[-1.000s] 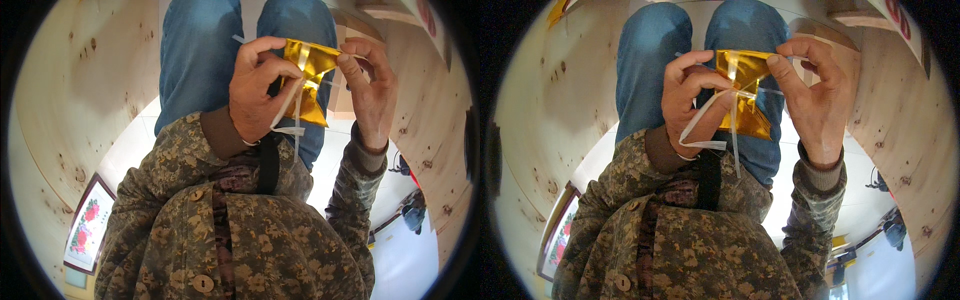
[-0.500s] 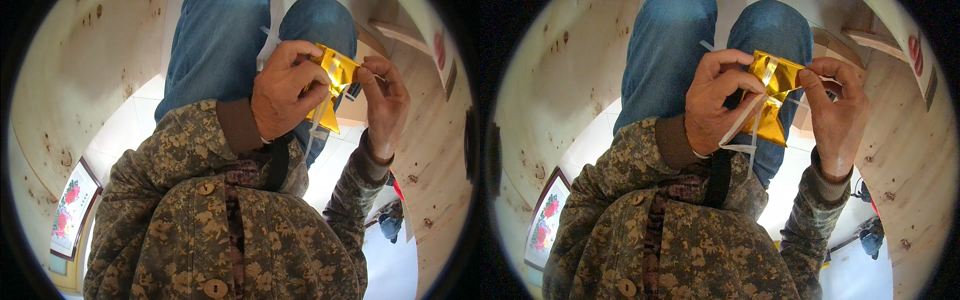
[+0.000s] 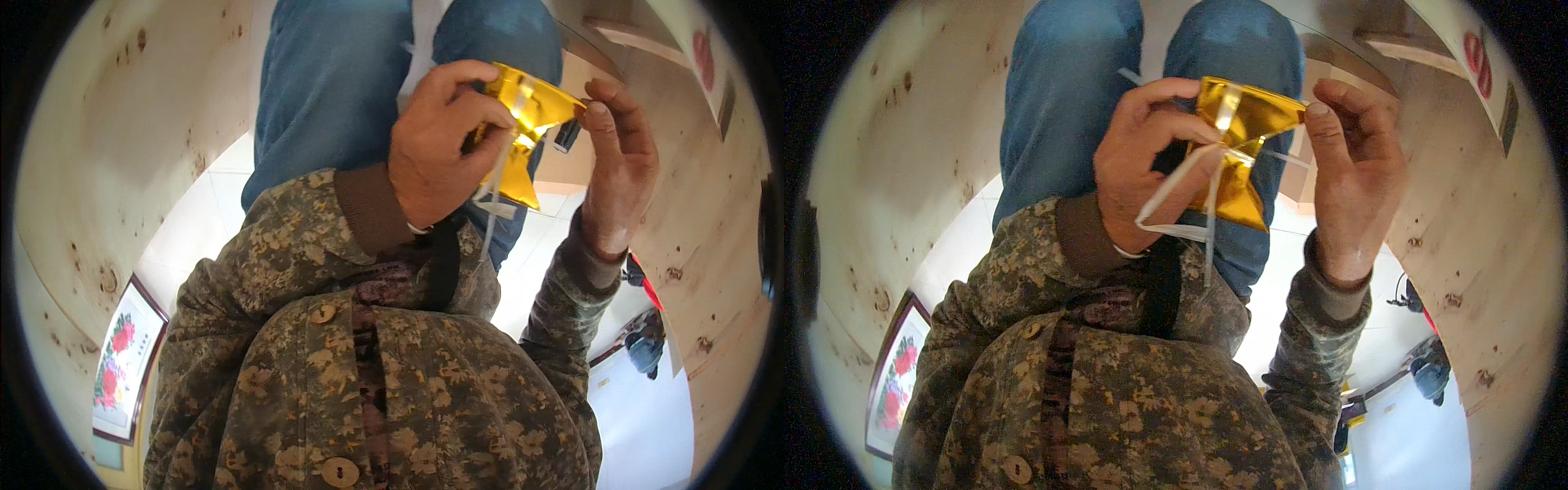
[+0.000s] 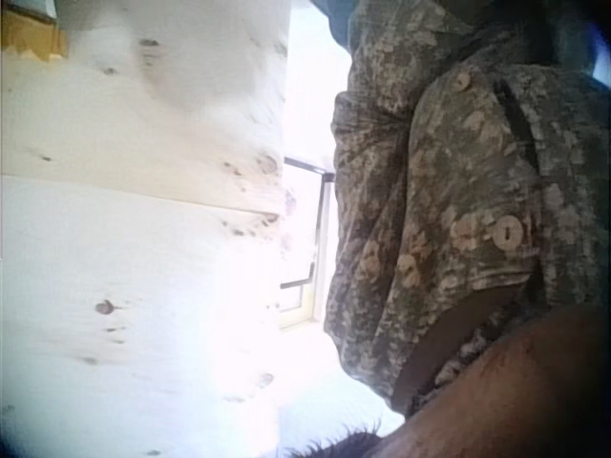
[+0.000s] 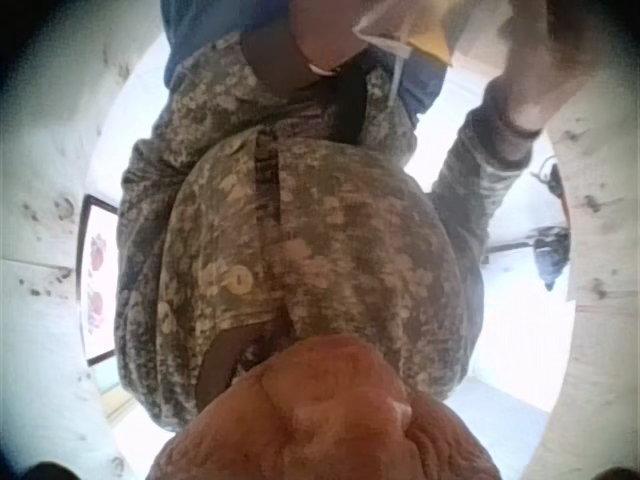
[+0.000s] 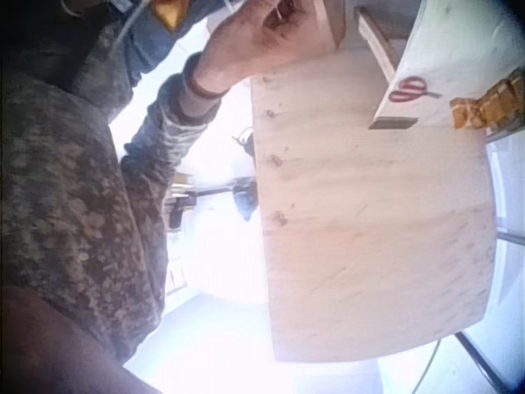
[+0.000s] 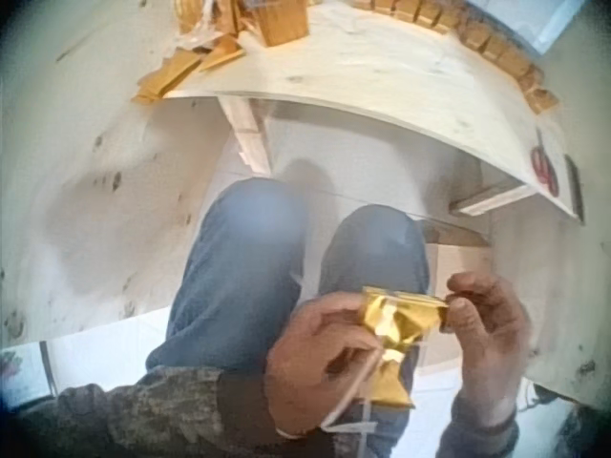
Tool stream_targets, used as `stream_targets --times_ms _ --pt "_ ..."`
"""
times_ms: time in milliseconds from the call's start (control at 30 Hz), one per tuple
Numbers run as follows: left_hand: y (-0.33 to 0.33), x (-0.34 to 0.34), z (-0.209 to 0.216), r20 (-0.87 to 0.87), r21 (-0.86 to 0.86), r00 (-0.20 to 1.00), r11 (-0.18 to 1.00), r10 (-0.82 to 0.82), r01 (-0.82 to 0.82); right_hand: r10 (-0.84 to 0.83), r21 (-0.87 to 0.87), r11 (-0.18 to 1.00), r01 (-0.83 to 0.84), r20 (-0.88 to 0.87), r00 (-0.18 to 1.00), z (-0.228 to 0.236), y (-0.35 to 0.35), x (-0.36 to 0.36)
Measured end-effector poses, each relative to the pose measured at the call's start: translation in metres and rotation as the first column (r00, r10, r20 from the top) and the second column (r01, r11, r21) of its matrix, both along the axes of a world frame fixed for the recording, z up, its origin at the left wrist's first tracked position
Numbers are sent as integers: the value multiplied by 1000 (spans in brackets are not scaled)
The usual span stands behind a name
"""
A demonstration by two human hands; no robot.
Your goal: The person sits and repeatedly ties small gold paper packets with white string. They fold the packets, wrap the string around them, and secure the bundles. The finished bundles are placed on a nearby wooden surface.
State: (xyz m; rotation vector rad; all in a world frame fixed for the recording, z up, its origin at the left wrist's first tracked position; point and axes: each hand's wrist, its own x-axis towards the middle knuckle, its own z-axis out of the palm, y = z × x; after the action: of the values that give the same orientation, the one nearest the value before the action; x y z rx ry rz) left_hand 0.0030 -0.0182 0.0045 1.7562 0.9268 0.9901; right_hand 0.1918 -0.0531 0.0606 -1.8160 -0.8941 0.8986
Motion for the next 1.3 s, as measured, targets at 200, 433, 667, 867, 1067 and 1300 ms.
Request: stream_targets --times_ms 200,433,667,867,1067,1300 --pt "2 -3 -1 83 -113 996 993 -27 36 196 182 970 -161 -191 962 -25 -16 13" --pt "2 -2 -4 -12 -24 1000 1000 0 -1 475 388 812 -437 -3 880 -61 -2 41" --pt "-3 1 -9 15 17 1000 1000 23 -23 575 554 680 -480 3 818 -90 12 54" --pt "-4 2 -11 28 -38 999 999 16 -15 545 537 768 -349 -263 796 -84 9 50" --pt "-3 1 -9 23 -24 1000 1000 -9 10 517 463 820 -337 -345 784 -78 8 51" --pt "-5 2 -9 55 -68 998 998 18 -15 557 463 808 -365 -398 729 -91 13 53"
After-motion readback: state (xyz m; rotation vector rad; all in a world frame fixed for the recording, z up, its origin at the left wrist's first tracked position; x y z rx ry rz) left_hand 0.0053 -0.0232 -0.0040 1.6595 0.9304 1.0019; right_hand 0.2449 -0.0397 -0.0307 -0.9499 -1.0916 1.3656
